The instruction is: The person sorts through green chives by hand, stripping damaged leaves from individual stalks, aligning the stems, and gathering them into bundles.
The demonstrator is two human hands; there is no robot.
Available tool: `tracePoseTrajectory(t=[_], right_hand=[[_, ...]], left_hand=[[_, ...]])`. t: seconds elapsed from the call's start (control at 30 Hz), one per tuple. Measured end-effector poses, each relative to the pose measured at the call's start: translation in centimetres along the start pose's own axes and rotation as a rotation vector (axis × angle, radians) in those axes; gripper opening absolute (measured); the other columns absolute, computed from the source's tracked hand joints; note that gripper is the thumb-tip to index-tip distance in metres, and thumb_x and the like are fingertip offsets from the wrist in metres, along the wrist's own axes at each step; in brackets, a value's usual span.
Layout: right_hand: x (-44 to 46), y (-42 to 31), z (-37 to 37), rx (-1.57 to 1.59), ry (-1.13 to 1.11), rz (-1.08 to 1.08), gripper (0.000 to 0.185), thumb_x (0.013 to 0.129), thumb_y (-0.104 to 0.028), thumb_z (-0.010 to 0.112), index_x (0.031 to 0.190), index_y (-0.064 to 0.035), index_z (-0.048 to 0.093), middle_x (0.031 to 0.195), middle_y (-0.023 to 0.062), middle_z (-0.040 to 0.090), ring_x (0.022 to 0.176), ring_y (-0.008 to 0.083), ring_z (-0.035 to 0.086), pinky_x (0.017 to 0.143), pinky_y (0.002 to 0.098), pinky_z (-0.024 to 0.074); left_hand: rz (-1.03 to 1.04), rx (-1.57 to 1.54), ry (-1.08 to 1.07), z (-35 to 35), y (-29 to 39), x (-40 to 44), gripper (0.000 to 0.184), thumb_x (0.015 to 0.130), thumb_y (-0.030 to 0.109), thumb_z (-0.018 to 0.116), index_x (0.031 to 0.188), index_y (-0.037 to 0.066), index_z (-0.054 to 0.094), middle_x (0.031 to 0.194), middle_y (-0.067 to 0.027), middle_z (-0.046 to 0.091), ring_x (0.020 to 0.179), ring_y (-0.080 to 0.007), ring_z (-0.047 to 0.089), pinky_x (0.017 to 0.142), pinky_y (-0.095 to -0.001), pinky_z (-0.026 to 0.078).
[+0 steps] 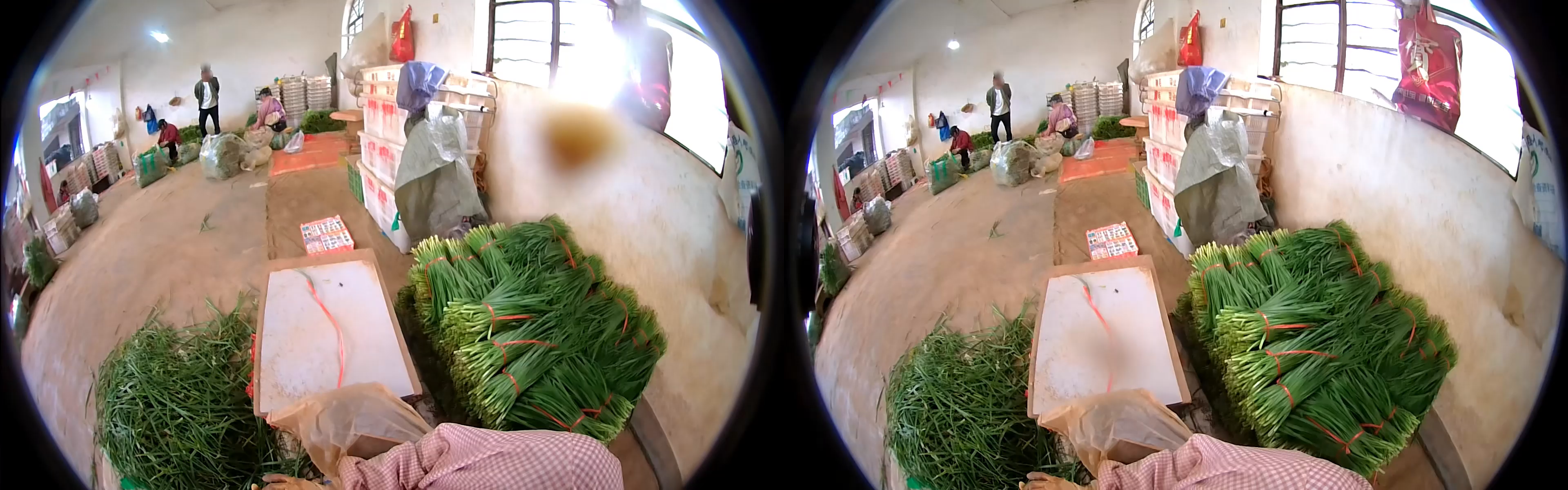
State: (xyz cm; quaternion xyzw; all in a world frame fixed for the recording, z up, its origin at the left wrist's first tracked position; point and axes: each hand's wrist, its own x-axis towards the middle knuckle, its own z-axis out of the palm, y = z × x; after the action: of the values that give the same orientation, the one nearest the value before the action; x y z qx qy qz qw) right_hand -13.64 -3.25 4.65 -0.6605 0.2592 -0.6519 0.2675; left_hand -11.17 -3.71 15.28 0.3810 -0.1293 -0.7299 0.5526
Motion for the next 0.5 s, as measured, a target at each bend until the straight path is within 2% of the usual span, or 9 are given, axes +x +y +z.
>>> tracePoseTrajectory(t=[0.1,0.27,0.33,0.37,0.4,0.43,0.5], right_hand=[[2.3,-0.2,-3.8,-0.243,-0.093,-0.268,0.06,0.072,-0.054,0.05,0.103,-0.0025,0.049,0.1,0.0129,0.057,0.101,0.0308,0.053,0.101,0.0515,0.0336],[2.9,-1.5,-5.5,-0.309,-0.298,-0.234,0.047,0.075,-0.04,0.054,0.104,-0.0041,0.051,0.1,0.0119,0.058,0.099,0.0298,0.054,0.095,0.0494,0.0368],[3.3,-1.7,-6.0,-0.312,-0.402,-0.219,0.042,0.076,-0.035,0.056,0.104,-0.0047,0.052,0.1,0.0115,0.058,0.098,0.0295,0.055,0.093,0.0485,0.0381],[3.3,-1.9,-5.8,-0.301,-0.446,-0.222,0.039,0.077,-0.033,0.057,0.104,-0.0051,0.052,0.1,0.0113,0.058,0.098,0.0293,0.055,0.092,0.0481,0.0387],[3.4,-1.8,-5.9,-0.291,-0.481,-0.228,0.037,0.078,-0.03,0.057,0.105,-0.0054,0.052,0.1,0.0111,0.059,0.097,0.0291,0.055,0.091,0.0477,0.0393],[3.3,-1.7,-5.8,-0.283,-0.513,-0.231,0.035,0.078,-0.027,0.058,0.105,-0.0057,0.053,0.1,0.0109,0.059,0.097,0.0289,0.055,0.089,0.0473,0.04],[3.1,-2.0,-6.1,-0.272,-0.564,-0.228,0.031,0.079,-0.022,0.06,0.105,-0.0064,0.054,0.1,0.0105,0.059,0.096,0.0285,0.056,0.087,0.0464,0.0413]], left_hand=[[0.038,0.062,-0.021,-0.6,0.0,0.6,0.024,0.096,0.019,0.045,0.118,0.009,0.04,0.096,-0.0013,0.05,0.087,-0.0111,0.048,0.084,-0.0279,0.035],[0.203,0.259,0.004,-3.4,-0.4,-0.9,0.037,0.098,0.018,0.041,0.133,0.007,0.036,0.107,-0.0042,0.055,0.099,-0.0139,0.053,0.096,-0.0306,0.037],[0.208,0.09,0.024,-3.9,-1.1,-0.1,0.042,0.099,0.017,0.039,0.139,0.006,0.035,0.112,-0.0054,0.056,0.103,-0.015,0.056,0.101,-0.0316,0.039],[0.19,-0.211,0.029,-5.8,-1.5,0.5,0.037,0.098,0.014,0.04,0.135,0.006,0.04,0.106,-0.0044,0.057,0.101,-0.0163,0.055,0.097,-0.0315,0.041],[0.193,-0.305,0.095,-4.9,-1.6,0.7,0.035,0.093,0.02,0.054,0.126,0.011,0.049,0.098,-0.0066,0.062,0.098,-0.0231,0.058,0.083,-0.0326,0.05],[0.166,-0.511,-0.02,-6.2,-2.1,1.4,0.036,0.093,0.018,0.053,0.127,0.01,0.047,0.101,-0.0074,0.062,0.099,-0.0244,0.058,0.083,-0.0323,0.05],[0.249,-0.456,-0.041,-6.9,-2.0,1.3,0.038,0.091,0.011,0.054,0.128,0.009,0.046,0.097,-0.0083,0.062,0.098,-0.025,0.058,0.081,-0.0342,0.051]])
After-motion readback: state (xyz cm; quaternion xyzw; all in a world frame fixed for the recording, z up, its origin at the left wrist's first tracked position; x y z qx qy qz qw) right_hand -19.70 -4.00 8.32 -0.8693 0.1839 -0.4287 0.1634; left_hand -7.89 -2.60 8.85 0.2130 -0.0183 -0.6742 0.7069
